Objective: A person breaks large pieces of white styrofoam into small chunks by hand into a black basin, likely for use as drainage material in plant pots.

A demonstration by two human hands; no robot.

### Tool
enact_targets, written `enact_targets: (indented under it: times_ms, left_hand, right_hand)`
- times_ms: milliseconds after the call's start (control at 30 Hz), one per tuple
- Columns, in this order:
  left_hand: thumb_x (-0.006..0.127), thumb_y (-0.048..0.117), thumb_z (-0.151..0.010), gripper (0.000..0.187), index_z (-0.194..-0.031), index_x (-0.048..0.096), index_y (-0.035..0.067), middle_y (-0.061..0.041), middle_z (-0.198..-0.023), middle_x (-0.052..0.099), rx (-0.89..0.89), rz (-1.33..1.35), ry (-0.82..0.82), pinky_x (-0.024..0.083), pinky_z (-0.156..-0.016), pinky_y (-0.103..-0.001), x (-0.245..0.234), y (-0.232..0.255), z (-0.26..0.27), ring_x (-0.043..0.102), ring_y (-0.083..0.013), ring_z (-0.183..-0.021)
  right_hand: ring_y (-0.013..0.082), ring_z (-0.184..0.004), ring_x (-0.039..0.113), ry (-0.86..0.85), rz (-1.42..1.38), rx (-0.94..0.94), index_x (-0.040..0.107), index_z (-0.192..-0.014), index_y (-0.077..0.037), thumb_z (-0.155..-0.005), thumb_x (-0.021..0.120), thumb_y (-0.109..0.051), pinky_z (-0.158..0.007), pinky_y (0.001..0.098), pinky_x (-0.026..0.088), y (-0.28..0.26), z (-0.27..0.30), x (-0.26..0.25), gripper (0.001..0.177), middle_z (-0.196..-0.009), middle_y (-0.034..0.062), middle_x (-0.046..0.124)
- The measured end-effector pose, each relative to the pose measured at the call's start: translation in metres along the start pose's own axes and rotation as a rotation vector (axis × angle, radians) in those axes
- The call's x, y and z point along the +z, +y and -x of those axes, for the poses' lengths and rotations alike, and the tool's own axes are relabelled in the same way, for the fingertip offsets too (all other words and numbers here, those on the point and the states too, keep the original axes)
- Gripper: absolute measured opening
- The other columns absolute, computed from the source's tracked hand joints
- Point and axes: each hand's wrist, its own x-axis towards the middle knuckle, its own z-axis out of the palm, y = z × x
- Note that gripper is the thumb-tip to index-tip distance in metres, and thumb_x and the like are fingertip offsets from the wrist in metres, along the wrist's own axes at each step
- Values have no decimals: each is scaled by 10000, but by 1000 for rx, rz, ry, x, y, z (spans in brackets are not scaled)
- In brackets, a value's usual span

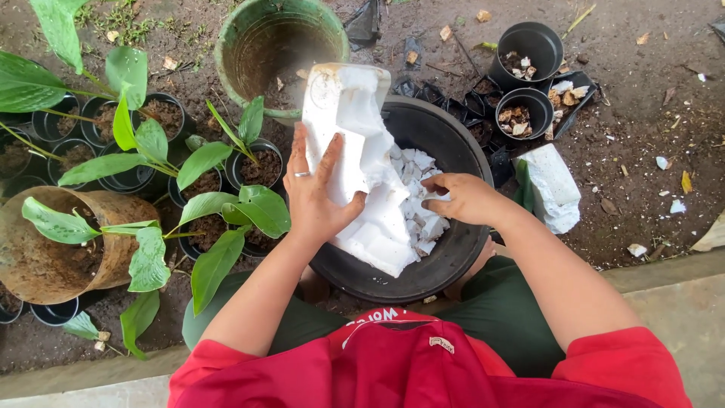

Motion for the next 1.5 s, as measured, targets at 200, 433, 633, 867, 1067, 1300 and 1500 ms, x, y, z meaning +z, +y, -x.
enact_targets:
  times_ms: [200, 433, 633, 867, 1067, 1300, 1500]
  left_hand:
    - [831, 467, -754, 971, -1607, 384, 352, -235, -1695, 12, -5, 25, 67, 317, -1068, -541, 11, 3, 0, 208, -556, -1513]
    - [857, 403, -749, 979, -1608, 396, 305, -242, -1695, 1, 66, 90, 110, 332, -1079, -593, 21, 8, 2, 169, -561, -1531]
    - [875, 314, -731, 1129, -1663, 243, 232, -275, -1681, -64, 132, 125, 175, 278, -1137, -680, 22, 8, 3, 81, -555, -1539]
    - [931, 506, -618, 1115, -1577, 425, 248, -270, -1584, 301, 360, -462, 34, 107, -1078, -798, -1, 23, -2, 231, -530, -1478]
    - [886, 502, -666, 1004, -1542, 463, 252, -141, -1289, 567, 390, -533, 9, 182, -1065, -779, 5, 17, 4, 515, -355, -1254]
    - [907, 418, -666, 900, -1467, 542, 230, -158, -1236, 588, 549, -528, 83, 272, -1032, -755, 14, 28, 8, 542, -361, -1177]
    - [881, 292, -710, 696, -1349, 614, 216, -166, -1251, 598, 672, -469, 114, 315, -1001, -724, 28, 44, 16, 548, -365, -1172]
  right_hand:
    - [242, -941, 742, -81, -117, -69, 718, -1174, -81, -809, 825, -454, -857, 384, 589, -32, 18, 3, 532, -999, 102, 773]
    - [310, -855, 745, 19, -23, 52, 732, -1039, -22, -884, 680, -574, -748, 384, 595, -42, 16, 28, 576, -863, 154, 738]
    - [354, -821, 739, 109, -30, 46, 716, -970, 32, -896, 670, -562, -698, 399, 587, -48, 16, 31, 600, -801, 182, 714]
    - [322, -1020, 731, 48, 234, 53, 693, -1189, -35, -910, 570, -640, -854, 406, 592, -77, 26, 29, 677, -1012, 165, 746]
    - [337, -1048, 725, -5, 281, 62, 678, -1239, -36, -909, 554, -623, -883, 418, 589, -74, 27, 30, 684, -1064, 181, 740]
    - [340, -1002, 731, 1, 231, 127, 646, -1246, -90, -880, 639, -615, -848, 414, 594, -85, 29, 14, 641, -1046, 157, 733]
    - [357, -994, 737, -23, 330, 134, 593, -1293, -28, -889, 598, -594, -821, 467, 595, -70, 13, 27, 695, -996, 172, 736]
